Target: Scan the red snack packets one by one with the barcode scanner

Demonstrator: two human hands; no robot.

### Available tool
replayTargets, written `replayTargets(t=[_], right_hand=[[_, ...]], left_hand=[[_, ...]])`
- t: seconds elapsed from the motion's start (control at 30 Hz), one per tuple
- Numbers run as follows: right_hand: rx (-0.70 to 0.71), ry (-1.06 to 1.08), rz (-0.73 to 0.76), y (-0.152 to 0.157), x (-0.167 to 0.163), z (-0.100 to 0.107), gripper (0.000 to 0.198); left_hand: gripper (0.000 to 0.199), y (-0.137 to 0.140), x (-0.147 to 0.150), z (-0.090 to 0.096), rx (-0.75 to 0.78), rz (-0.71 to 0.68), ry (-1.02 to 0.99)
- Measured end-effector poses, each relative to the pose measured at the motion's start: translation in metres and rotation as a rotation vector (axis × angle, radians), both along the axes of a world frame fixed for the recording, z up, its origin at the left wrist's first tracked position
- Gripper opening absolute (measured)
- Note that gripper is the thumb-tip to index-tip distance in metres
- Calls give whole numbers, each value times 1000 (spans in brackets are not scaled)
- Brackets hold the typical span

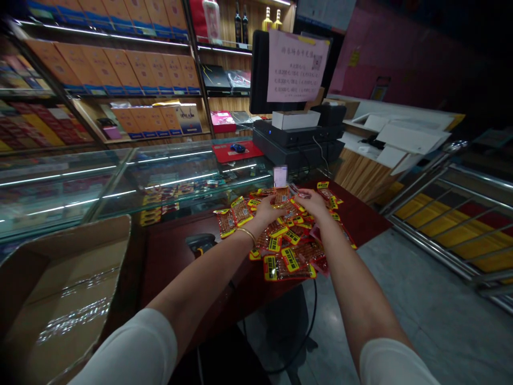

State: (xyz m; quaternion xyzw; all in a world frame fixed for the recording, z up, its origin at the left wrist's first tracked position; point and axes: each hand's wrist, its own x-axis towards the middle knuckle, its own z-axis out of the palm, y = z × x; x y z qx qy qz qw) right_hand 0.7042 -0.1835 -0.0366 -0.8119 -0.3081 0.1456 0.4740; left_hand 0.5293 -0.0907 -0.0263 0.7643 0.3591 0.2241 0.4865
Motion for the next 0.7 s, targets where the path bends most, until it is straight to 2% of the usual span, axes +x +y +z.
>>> replayTargets(t=[0.1, 0.2, 0.3, 0.47, 0.6, 0.7], right_hand=[[32, -32, -29, -3, -3, 12, 27], [81, -72, -67, -9, -6, 33, 25], [149, -112, -114, -14, -17, 60, 24], [261, -193, -186, -19, -50, 114, 40], [333, -276, -177, -15, -86, 157, 46], [432, -340, -58, 6, -134, 180, 50]], left_hand=[[81, -4, -1, 2, -96, 20, -167], [77, -8, -1, 12, -115, 18, -272], [75, -11, -1, 29, -88, 24, -300], [72, -12, -12, 67, -85, 11, -381], [72, -3, -50, 103, 19, 14, -493], [71, 12, -119, 125, 215, 39, -602]])
